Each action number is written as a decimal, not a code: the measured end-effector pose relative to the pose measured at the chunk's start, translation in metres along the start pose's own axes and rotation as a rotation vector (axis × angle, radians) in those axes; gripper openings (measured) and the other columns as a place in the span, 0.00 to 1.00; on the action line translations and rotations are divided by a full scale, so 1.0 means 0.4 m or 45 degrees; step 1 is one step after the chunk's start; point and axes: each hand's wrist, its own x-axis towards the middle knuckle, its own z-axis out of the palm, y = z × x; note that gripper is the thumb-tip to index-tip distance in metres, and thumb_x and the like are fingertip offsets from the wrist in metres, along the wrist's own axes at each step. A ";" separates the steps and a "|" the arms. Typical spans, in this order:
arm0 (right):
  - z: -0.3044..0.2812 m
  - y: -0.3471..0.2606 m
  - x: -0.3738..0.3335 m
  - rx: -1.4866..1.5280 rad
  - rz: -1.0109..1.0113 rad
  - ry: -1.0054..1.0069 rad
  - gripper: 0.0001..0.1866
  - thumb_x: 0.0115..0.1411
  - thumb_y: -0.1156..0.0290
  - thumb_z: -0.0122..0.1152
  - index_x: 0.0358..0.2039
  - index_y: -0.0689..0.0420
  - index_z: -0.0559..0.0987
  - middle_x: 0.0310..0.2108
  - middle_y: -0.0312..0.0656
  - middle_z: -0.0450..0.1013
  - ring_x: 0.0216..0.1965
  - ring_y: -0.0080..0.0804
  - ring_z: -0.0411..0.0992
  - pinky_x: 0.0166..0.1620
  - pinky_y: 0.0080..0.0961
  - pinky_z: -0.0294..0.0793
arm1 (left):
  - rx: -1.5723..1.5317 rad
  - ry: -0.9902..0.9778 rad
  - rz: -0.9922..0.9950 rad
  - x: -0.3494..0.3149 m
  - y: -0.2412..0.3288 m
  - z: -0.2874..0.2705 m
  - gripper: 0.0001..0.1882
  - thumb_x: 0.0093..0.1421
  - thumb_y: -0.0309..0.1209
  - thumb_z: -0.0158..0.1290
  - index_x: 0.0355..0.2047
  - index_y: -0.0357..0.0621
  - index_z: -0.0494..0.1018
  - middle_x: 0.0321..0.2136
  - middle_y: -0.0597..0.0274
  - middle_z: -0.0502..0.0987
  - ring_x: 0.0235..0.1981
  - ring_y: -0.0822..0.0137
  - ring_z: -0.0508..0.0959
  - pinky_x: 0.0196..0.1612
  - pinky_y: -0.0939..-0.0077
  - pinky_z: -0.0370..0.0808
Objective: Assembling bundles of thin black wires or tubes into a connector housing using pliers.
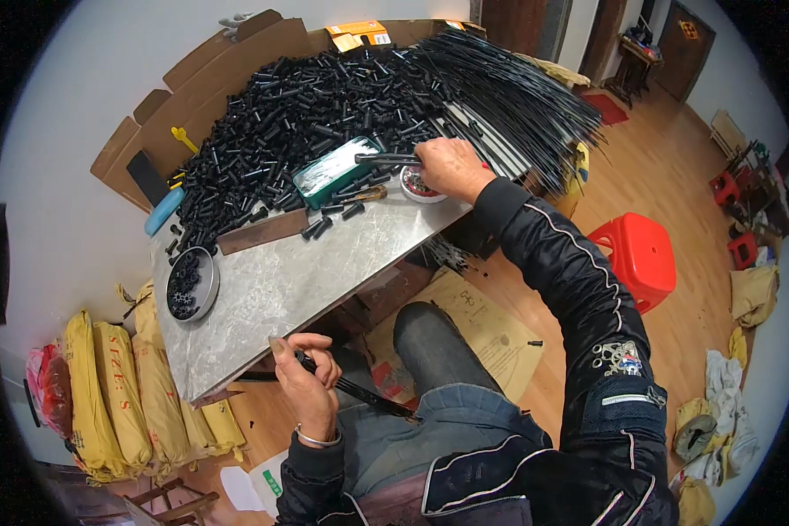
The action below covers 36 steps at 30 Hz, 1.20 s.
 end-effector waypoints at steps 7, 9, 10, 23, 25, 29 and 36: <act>-0.036 -0.128 -0.081 1.652 0.347 -0.377 0.11 0.58 0.66 0.59 0.21 0.57 0.74 0.18 0.33 0.69 0.20 0.23 0.67 0.23 0.24 0.65 | -0.117 -0.177 0.049 -0.009 0.000 -0.013 0.38 0.64 0.62 0.32 0.33 0.33 0.71 0.12 0.72 0.57 0.13 0.79 0.56 0.18 0.83 0.53; -0.049 -0.250 -0.149 2.241 0.393 -0.496 0.13 0.61 0.65 0.57 0.21 0.54 0.71 0.17 0.27 0.63 0.19 0.14 0.60 0.22 0.16 0.59 | -0.170 -0.262 0.067 -0.012 0.001 -0.030 0.40 0.60 0.65 0.36 0.41 0.33 0.69 0.16 0.70 0.59 0.17 0.78 0.59 0.22 0.83 0.57; -0.047 -0.285 -0.183 2.392 0.379 -0.620 0.12 0.62 0.65 0.55 0.22 0.54 0.70 0.18 0.28 0.62 0.19 0.15 0.59 0.23 0.17 0.59 | -0.202 -0.287 0.113 -0.015 0.013 -0.017 0.40 0.57 0.66 0.39 0.43 0.35 0.68 0.18 0.69 0.60 0.18 0.76 0.60 0.23 0.81 0.58; -0.028 -0.550 -0.368 2.640 0.377 -0.665 0.13 0.65 0.63 0.55 0.29 0.59 0.73 0.17 0.32 0.63 0.21 0.20 0.64 0.26 0.18 0.65 | 0.095 -0.025 0.434 -0.070 0.010 -0.060 0.33 0.65 0.56 0.41 0.50 0.34 0.68 0.31 0.67 0.65 0.31 0.76 0.66 0.33 0.81 0.64; -0.024 -0.560 -0.373 2.605 0.372 -0.647 0.12 0.65 0.63 0.55 0.29 0.59 0.73 0.17 0.32 0.62 0.21 0.20 0.64 0.27 0.19 0.66 | 0.126 0.000 0.453 -0.075 0.006 -0.065 0.32 0.67 0.55 0.39 0.50 0.34 0.68 0.31 0.67 0.65 0.31 0.76 0.65 0.33 0.81 0.64; -0.028 -0.590 -0.380 2.600 0.413 -0.524 0.11 0.64 0.65 0.56 0.29 0.58 0.73 0.17 0.32 0.64 0.20 0.19 0.65 0.24 0.18 0.65 | 0.142 -0.009 0.501 -0.089 0.000 -0.067 0.30 0.69 0.50 0.38 0.51 0.33 0.70 0.35 0.64 0.62 0.31 0.76 0.66 0.33 0.81 0.66; -0.011 -0.608 -0.383 1.922 0.254 -0.120 0.06 0.62 0.74 0.57 0.34 0.64 0.74 0.24 0.38 0.72 0.17 0.20 0.68 0.20 0.18 0.67 | 0.187 0.032 0.452 -0.107 -0.006 -0.060 0.29 0.69 0.49 0.38 0.54 0.33 0.68 0.34 0.66 0.63 0.30 0.76 0.64 0.34 0.82 0.64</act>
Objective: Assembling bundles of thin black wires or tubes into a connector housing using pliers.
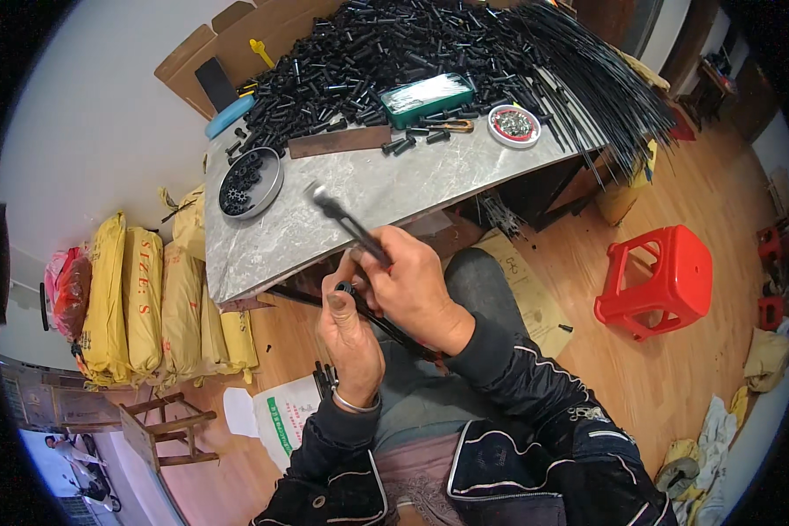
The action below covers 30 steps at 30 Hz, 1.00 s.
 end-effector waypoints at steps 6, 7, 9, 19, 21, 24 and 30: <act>-0.010 -0.017 0.008 0.168 0.133 -0.107 0.07 0.63 0.72 0.55 0.35 0.63 0.74 0.22 0.35 0.70 0.19 0.18 0.67 0.22 0.19 0.67 | -0.143 -0.045 -0.073 0.000 -0.020 -0.022 0.31 0.69 0.50 0.37 0.54 0.33 0.67 0.34 0.67 0.63 0.30 0.76 0.64 0.33 0.82 0.63; -0.021 -0.014 0.015 0.169 0.135 -0.109 0.07 0.63 0.72 0.55 0.35 0.63 0.74 0.22 0.35 0.70 0.19 0.18 0.67 0.22 0.19 0.67 | -0.210 -0.074 -0.103 0.003 -0.018 -0.024 0.31 0.69 0.51 0.37 0.55 0.33 0.67 0.34 0.67 0.63 0.29 0.76 0.64 0.33 0.83 0.63; -0.054 -0.006 0.024 0.088 0.391 -0.291 0.09 0.64 0.67 0.55 0.33 0.61 0.74 0.21 0.33 0.68 0.19 0.17 0.65 0.22 0.17 0.65 | -0.246 -0.063 -0.139 0.009 -0.013 -0.028 0.31 0.69 0.51 0.37 0.55 0.33 0.67 0.34 0.67 0.62 0.29 0.76 0.64 0.33 0.84 0.63; -0.032 0.005 -0.005 0.282 0.255 -0.376 0.11 0.65 0.63 0.54 0.33 0.58 0.73 0.21 0.33 0.70 0.22 0.16 0.66 0.24 0.16 0.65 | -0.064 -0.035 -0.133 0.022 -0.017 -0.029 0.31 0.69 0.51 0.36 0.53 0.32 0.69 0.38 0.66 0.64 0.34 0.77 0.65 0.35 0.84 0.65; -0.032 -0.002 -0.008 0.235 0.276 -0.349 0.11 0.65 0.62 0.54 0.32 0.57 0.73 0.21 0.33 0.69 0.21 0.16 0.66 0.23 0.16 0.65 | -0.054 -0.027 -0.112 0.026 -0.023 -0.029 0.31 0.69 0.51 0.37 0.53 0.32 0.69 0.38 0.66 0.64 0.34 0.77 0.65 0.35 0.84 0.65; -0.030 0.017 -0.006 0.281 0.221 -0.340 0.11 0.65 0.62 0.55 0.31 0.56 0.73 0.20 0.32 0.69 0.21 0.16 0.65 0.22 0.16 0.64 | -0.059 -0.034 -0.117 0.027 -0.019 -0.026 0.31 0.69 0.51 0.37 0.52 0.32 0.69 0.38 0.66 0.64 0.34 0.76 0.65 0.36 0.84 0.65; -0.031 0.008 -0.005 0.257 0.274 -0.321 0.10 0.64 0.63 0.56 0.31 0.56 0.74 0.20 0.32 0.69 0.21 0.15 0.65 0.22 0.14 0.63 | -0.047 -0.023 -0.125 0.027 -0.020 -0.025 0.31 0.69 0.51 0.36 0.51 0.32 0.70 0.38 0.65 0.65 0.36 0.75 0.66 0.38 0.84 0.64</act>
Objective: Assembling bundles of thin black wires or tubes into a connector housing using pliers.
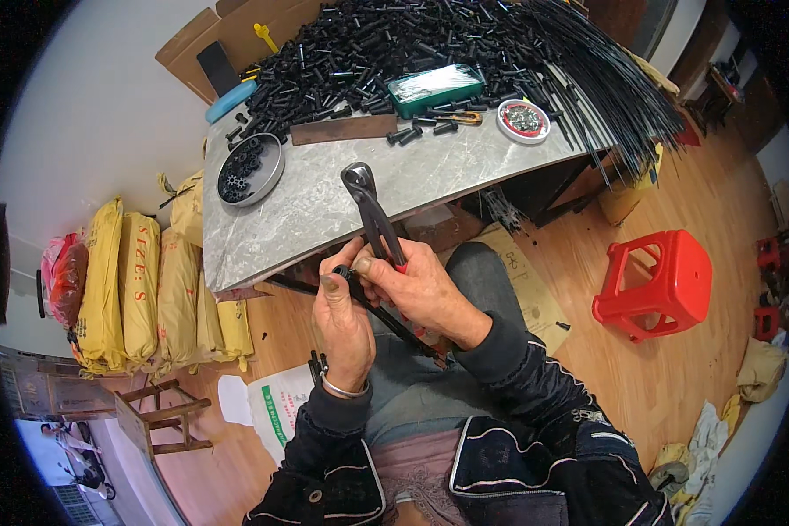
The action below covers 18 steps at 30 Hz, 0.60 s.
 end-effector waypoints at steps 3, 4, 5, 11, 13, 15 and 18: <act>0.022 0.006 -0.007 0.004 0.005 0.129 0.06 0.61 0.72 0.57 0.30 0.62 0.74 0.21 0.37 0.70 0.22 0.25 0.68 0.27 0.24 0.68 | 0.020 0.014 0.037 0.002 -0.014 0.001 0.30 0.69 0.51 0.36 0.50 0.32 0.70 0.38 0.64 0.66 0.37 0.74 0.67 0.41 0.82 0.65; 0.033 0.017 -0.008 0.003 0.006 0.124 0.06 0.61 0.72 0.57 0.30 0.62 0.74 0.21 0.37 0.70 0.22 0.25 0.68 0.27 0.24 0.68 | 0.057 0.026 0.107 0.004 -0.017 0.002 0.30 0.69 0.51 0.36 0.49 0.33 0.70 0.38 0.64 0.66 0.38 0.74 0.68 0.42 0.81 0.65; 0.044 0.035 -0.010 -0.314 -0.280 0.247 0.04 0.59 0.75 0.57 0.31 0.62 0.74 0.23 0.41 0.70 0.23 0.31 0.69 0.28 0.27 0.69 | 0.058 0.032 0.110 0.001 -0.013 0.003 0.30 0.69 0.51 0.36 0.49 0.33 0.70 0.38 0.64 0.66 0.38 0.74 0.68 0.42 0.81 0.65; 0.042 0.032 -0.040 -0.624 -0.527 0.095 0.11 0.60 0.78 0.53 0.43 0.64 0.74 0.29 0.39 0.72 0.25 0.24 0.67 0.30 0.21 0.68 | -0.085 0.096 -0.184 0.014 0.018 -0.025 0.29 0.69 0.52 0.36 0.44 0.36 0.71 0.41 0.61 0.74 0.40 0.73 0.70 0.45 0.80 0.67; 0.023 0.001 -0.049 -0.503 -0.385 -0.058 0.14 0.61 0.78 0.52 0.48 0.62 0.74 0.31 0.37 0.73 0.25 0.22 0.67 0.29 0.20 0.68 | -0.065 0.179 -0.153 0.026 0.027 -0.011 0.29 0.69 0.52 0.35 0.38 0.37 0.72 0.31 0.63 0.73 0.32 0.75 0.70 0.34 0.82 0.67; 0.014 -0.070 -0.055 -0.343 0.091 -0.257 0.20 0.63 0.77 0.50 0.56 0.59 0.70 0.34 0.34 0.73 0.26 0.18 0.66 0.27 0.17 0.67 | -0.320 0.136 -0.343 0.029 0.038 -0.032 0.29 0.68 0.53 0.35 0.32 0.38 0.72 0.19 0.68 0.66 0.21 0.78 0.64 0.24 0.83 0.61; -0.030 -0.117 -0.063 -0.369 0.347 -0.458 0.22 0.65 0.74 0.51 0.59 0.61 0.64 0.38 0.38 0.74 0.29 0.20 0.70 0.30 0.18 0.73 | -0.348 0.161 -0.370 0.042 0.028 -0.036 0.35 0.68 0.57 0.33 0.30 0.36 0.75 0.13 0.74 0.60 0.15 0.81 0.57 0.19 0.84 0.53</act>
